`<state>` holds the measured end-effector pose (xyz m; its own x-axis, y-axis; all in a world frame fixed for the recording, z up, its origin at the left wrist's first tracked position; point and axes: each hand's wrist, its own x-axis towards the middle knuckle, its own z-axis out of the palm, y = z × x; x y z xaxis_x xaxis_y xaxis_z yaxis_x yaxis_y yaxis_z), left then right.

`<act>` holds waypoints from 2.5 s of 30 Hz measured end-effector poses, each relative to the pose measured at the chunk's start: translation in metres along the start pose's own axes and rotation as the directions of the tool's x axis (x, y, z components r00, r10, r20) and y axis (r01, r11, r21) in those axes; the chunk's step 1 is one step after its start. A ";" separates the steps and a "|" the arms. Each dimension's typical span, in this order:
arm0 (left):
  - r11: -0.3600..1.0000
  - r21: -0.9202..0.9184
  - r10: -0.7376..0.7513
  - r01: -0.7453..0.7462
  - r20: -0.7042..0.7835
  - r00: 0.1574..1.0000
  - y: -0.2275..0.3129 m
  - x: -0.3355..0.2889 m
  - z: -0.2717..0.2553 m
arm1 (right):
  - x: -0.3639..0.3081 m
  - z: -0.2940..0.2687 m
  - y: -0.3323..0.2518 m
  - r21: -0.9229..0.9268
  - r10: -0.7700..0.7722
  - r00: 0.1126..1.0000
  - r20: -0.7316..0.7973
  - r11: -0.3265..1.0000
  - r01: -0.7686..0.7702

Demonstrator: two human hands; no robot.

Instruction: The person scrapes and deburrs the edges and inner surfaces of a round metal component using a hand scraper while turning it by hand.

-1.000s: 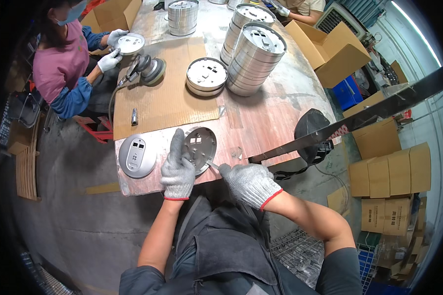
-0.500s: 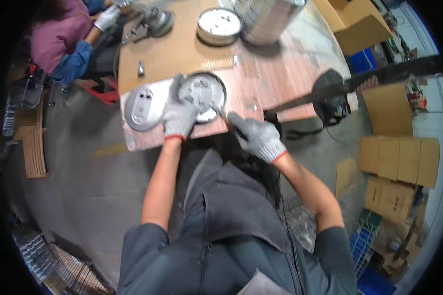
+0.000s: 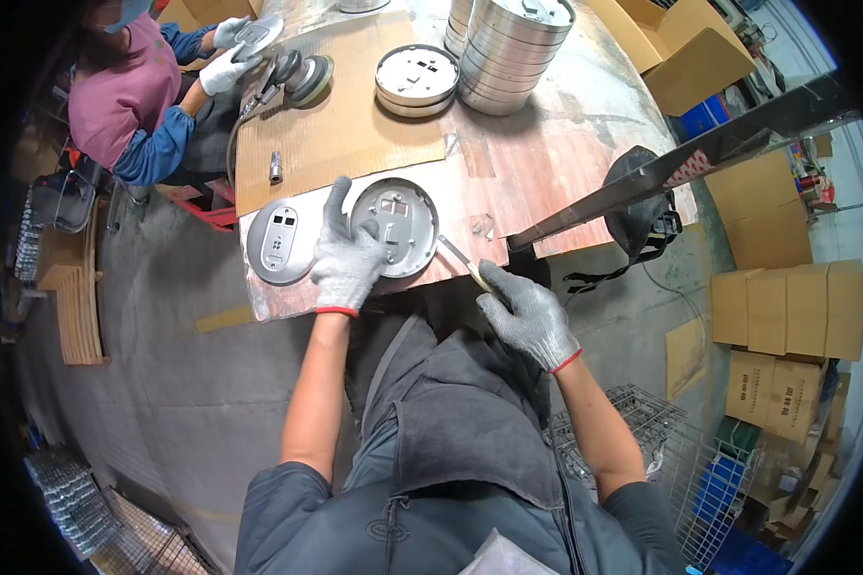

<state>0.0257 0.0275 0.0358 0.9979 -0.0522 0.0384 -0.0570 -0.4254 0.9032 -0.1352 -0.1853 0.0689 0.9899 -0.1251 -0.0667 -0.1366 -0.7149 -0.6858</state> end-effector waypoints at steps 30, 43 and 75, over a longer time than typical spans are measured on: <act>0.912 -0.096 0.407 -0.400 0.067 0.911 -0.004 -0.020 0.035 | 0.026 -0.029 -0.021 -0.351 0.000 0.984 0.177 0.934 0.063; 0.969 -0.079 0.245 -0.235 0.154 0.957 0.010 0.007 0.027 | 0.048 -0.031 -0.016 -0.464 -0.060 0.955 0.289 0.864 0.195; 0.883 0.007 0.463 -0.469 0.143 0.875 0.013 -0.001 0.027 | 0.049 -0.040 -0.032 -0.429 0.069 0.924 0.377 0.897 0.108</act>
<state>0.0231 -0.0022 0.0361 0.8422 -0.3719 0.3904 -0.5182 -0.3579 0.7768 -0.0840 -0.1961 0.1164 0.9193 0.0942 -0.3820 -0.0320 -0.9498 -0.3113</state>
